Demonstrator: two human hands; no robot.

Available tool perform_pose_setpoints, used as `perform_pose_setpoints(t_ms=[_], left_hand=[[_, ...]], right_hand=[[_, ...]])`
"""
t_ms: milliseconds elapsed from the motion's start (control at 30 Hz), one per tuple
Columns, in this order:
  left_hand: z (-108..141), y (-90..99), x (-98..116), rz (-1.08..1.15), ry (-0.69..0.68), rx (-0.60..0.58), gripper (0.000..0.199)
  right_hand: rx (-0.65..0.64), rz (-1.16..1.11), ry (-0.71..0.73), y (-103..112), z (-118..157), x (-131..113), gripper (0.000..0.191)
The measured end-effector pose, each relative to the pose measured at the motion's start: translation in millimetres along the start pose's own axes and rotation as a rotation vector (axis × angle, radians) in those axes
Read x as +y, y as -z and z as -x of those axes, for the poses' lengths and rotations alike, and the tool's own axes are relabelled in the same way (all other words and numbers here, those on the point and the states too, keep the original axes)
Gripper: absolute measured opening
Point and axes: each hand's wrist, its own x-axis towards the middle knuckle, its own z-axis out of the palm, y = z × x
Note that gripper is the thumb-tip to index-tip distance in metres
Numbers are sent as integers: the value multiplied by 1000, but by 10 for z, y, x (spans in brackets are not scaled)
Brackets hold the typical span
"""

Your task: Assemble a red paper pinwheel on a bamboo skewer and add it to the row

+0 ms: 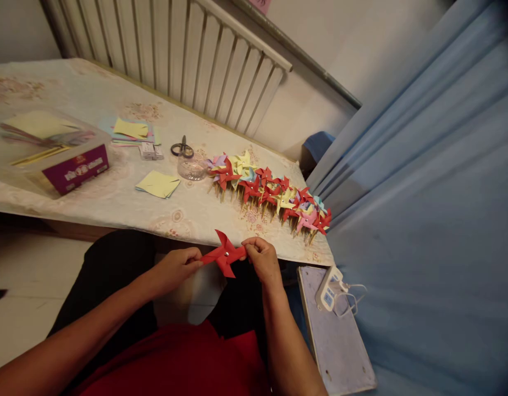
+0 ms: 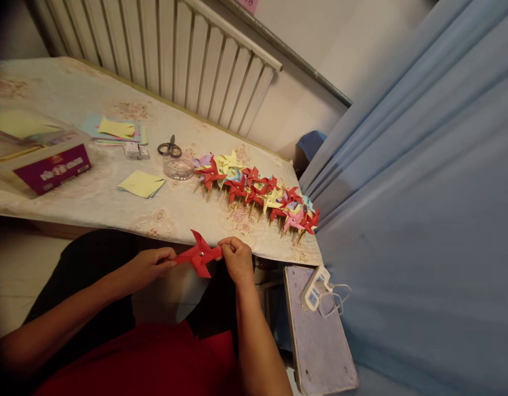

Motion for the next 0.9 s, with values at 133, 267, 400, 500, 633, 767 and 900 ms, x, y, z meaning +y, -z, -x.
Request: perform_pose_setpoints(t_ms=[133, 267, 400, 500, 633, 767, 900], left_hand=[[19, 13, 40, -27, 10, 2, 27], [28, 25, 81, -37, 15, -6, 26], [34, 30, 102, -36, 28, 1, 25], [44, 31, 102, -26, 27, 12, 27], [54, 28, 92, -15, 25, 25, 28], [58, 21, 89, -29, 18, 25, 27], [70, 25, 111, -49, 0, 34, 26]], right_hand=[[8, 55, 31, 7, 28, -18, 19], [13, 91, 60, 14, 36, 0, 22], [15, 91, 75, 14, 38, 13, 23], [0, 70, 62, 8, 39, 8, 23], [0, 58, 38, -11, 38, 1, 21], [17, 92, 39, -28, 37, 21, 20], [17, 171, 63, -19, 38, 52, 23]])
